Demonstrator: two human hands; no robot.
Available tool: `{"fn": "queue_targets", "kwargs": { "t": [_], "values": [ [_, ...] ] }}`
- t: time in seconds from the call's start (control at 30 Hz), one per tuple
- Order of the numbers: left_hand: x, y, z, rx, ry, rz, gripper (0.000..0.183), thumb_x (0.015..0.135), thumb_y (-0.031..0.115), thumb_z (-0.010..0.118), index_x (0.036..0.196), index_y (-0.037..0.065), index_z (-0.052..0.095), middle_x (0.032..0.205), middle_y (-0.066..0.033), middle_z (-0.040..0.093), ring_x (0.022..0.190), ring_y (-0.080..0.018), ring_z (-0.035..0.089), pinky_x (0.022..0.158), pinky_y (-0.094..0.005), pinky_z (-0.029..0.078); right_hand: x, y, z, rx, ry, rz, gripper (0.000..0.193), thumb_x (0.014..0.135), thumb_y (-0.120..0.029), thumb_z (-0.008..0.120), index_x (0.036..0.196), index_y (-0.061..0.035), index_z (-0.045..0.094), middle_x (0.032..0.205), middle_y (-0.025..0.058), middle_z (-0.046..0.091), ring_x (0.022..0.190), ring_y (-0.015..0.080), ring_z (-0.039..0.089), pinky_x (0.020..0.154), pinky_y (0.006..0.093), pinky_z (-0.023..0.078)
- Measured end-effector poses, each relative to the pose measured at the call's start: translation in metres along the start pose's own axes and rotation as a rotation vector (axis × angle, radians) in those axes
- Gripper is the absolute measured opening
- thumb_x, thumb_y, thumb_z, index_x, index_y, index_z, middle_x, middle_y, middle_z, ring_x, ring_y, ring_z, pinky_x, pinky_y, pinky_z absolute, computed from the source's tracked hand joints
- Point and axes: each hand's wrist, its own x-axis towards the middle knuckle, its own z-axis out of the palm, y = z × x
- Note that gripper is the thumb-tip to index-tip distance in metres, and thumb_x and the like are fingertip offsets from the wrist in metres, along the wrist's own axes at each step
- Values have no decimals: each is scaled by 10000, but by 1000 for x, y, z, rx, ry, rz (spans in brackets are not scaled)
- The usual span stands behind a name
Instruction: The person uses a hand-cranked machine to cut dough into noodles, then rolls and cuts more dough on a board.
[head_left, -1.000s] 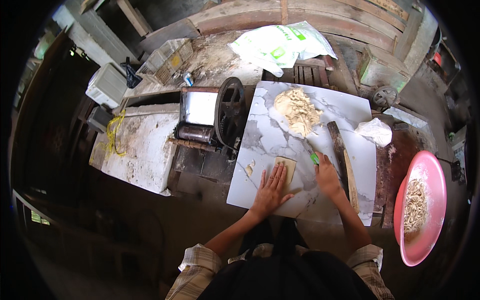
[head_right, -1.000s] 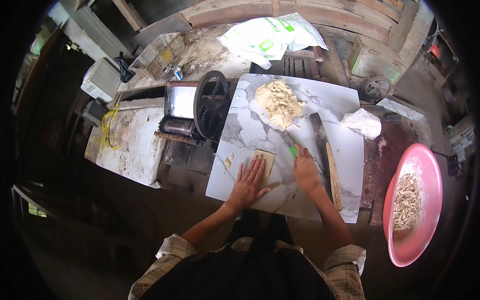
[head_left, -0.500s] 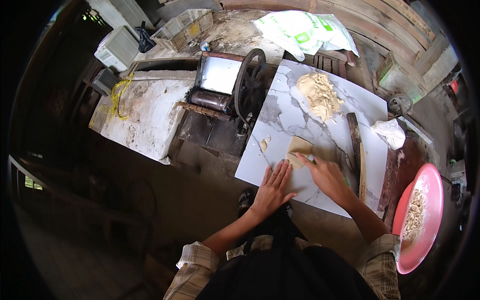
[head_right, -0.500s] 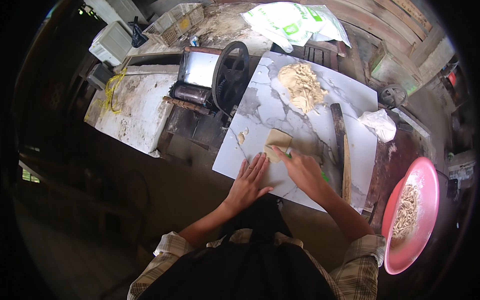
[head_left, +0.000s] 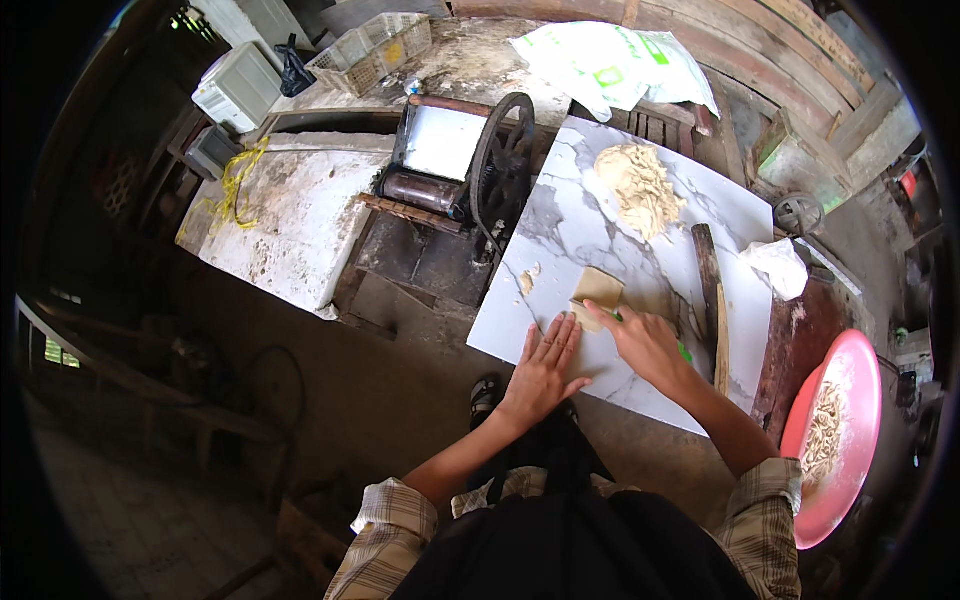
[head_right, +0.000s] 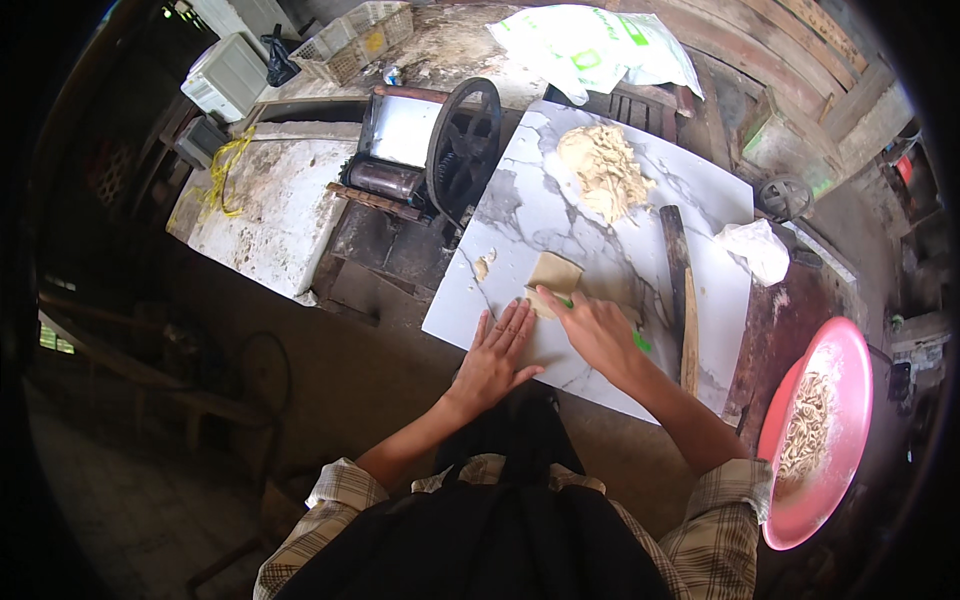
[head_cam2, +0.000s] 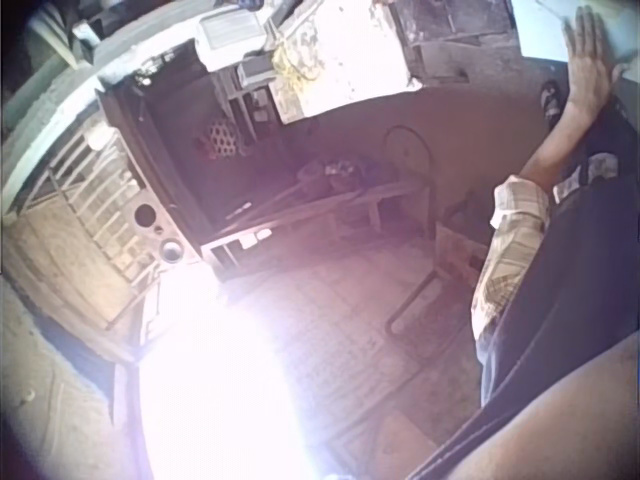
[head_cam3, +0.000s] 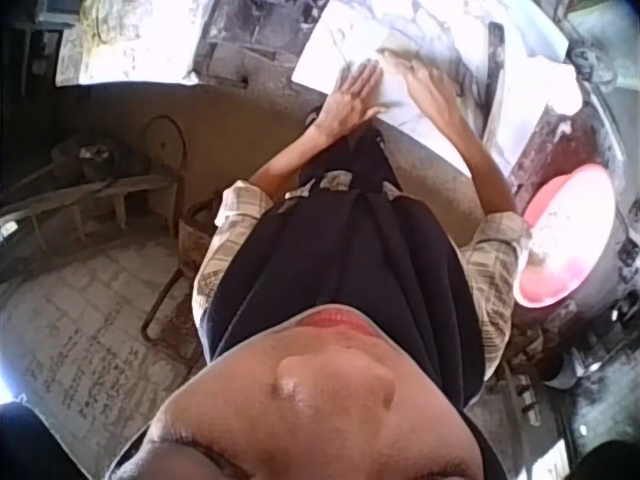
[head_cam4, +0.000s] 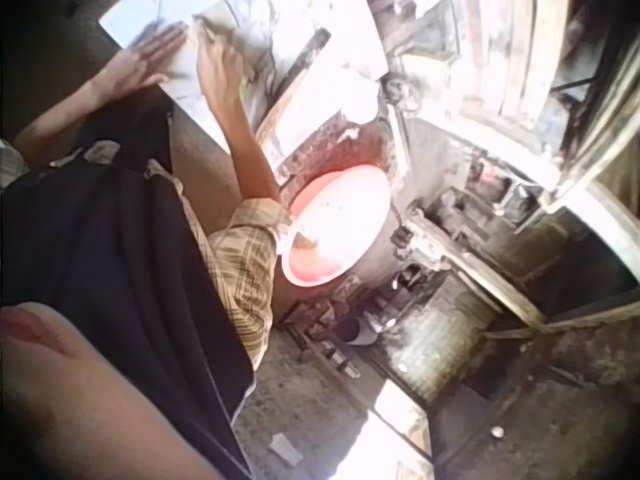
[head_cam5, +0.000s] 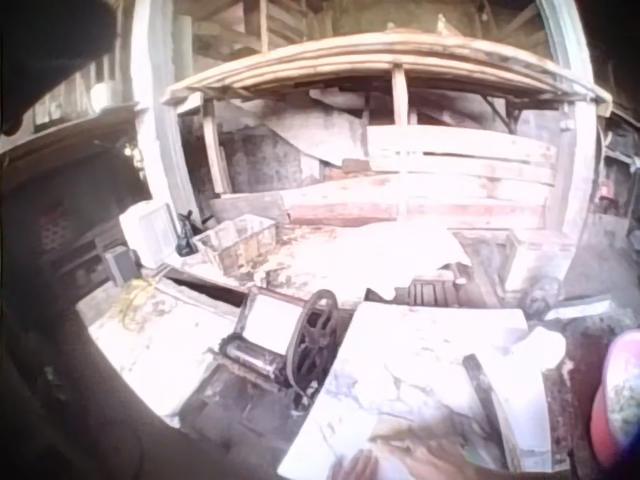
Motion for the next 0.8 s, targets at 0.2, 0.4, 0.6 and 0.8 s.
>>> {"fn": "queue_targets", "kwargs": {
  "t": [0.2, 0.4, 0.6, 0.8],
  "values": [
    [0, 0, 0, -42, -2, -11, 784, 840, 442, 563, 1402, -17, 267, 1479, -155, 258, 1387, -279, 214, 1096, -533, 178, -11, 12, 8, 19, 78, -42, 558, 754, -38, 558, 1298, -152, 506, 784, 131, 609, 639, 267, 635, 560, 365, 520],
    [-1, 1, 0, -24, 6, -22, 760, 849, 434, 557, 1397, -15, 281, 1476, -149, 269, 1389, -269, 213, 1099, -531, 169, -33, 20, -5, 27, 29, -9, 565, 740, -19, 553, 1285, -167, 526, 742, 129, 606, 620, 269, 625, 559, 370, 518],
    [7, 1, -1, -9, 70, -19, 668, 848, 407, 566, 1339, 3, 363, 1378, -146, 375, 1315, -267, 315, 1090, -509, 195, -64, 28, -10, 42, 25, 76, 559, 738, -8, 547, 1272, -171, 537, 748, 149, 609, 643, 293, 629, 564, 391, 514],
    [42, -20, 5, -115, 249, -90, 390, 738, 250, 713, 1043, 117, 510, 1039, -52, 492, 1026, -249, 455, 910, -424, 324, -70, 44, -7, 322, 203, 287, 446, 810, -27, 523, 1238, -149, 554, 783, 156, 626, 705, 344, 622, 661, 445, 513]
  ]
}}
